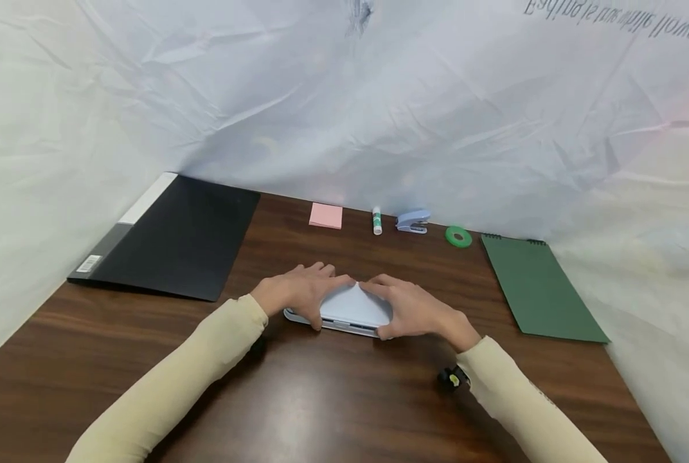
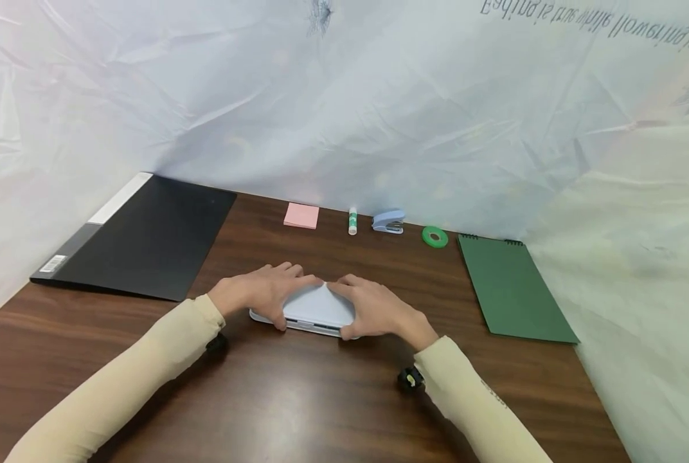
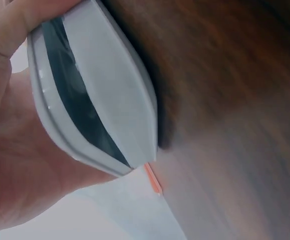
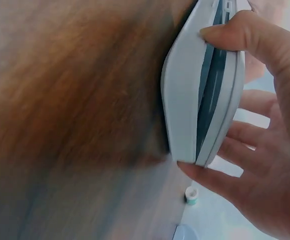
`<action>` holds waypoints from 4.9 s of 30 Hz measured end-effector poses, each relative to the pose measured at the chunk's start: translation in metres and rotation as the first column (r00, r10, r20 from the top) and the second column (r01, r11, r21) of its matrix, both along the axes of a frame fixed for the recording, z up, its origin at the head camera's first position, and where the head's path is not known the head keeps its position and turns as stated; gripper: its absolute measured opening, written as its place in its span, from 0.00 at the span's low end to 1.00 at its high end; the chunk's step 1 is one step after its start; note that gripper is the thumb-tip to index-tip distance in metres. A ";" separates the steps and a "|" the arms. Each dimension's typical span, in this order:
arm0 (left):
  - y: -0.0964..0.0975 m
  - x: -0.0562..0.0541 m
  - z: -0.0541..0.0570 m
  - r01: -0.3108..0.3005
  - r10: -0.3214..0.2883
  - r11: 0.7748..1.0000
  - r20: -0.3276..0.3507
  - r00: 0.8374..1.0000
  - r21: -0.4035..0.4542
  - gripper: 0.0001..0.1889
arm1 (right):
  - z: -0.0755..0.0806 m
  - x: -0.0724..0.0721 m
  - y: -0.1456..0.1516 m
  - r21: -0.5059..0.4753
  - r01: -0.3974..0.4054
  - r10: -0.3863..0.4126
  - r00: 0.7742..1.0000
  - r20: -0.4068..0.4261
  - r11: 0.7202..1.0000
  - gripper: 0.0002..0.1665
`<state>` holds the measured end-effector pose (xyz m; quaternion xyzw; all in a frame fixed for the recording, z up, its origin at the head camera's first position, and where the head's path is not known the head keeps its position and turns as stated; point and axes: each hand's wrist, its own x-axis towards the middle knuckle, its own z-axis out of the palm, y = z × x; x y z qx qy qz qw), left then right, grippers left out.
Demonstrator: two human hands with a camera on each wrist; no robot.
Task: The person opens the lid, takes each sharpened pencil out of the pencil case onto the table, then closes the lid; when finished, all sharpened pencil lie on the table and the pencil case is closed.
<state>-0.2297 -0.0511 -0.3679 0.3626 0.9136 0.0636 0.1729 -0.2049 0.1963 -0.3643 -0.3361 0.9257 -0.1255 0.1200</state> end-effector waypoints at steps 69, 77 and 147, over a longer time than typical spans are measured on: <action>-0.071 -0.004 0.000 -0.277 0.244 0.873 0.132 0.961 0.402 0.61 | 0.010 -0.059 0.031 -0.390 0.519 -0.203 0.761 0.616 0.760 0.35; -0.069 -0.002 -0.003 -0.227 0.195 0.905 0.121 0.973 0.359 0.51 | 0.006 -0.069 0.021 -0.348 0.590 -0.278 0.719 0.636 0.729 0.38; -0.046 0.003 0.003 -0.274 0.281 0.960 0.145 0.949 -0.065 0.54 | -0.002 -0.032 -0.054 0.035 -0.203 0.206 0.973 -0.109 0.979 0.13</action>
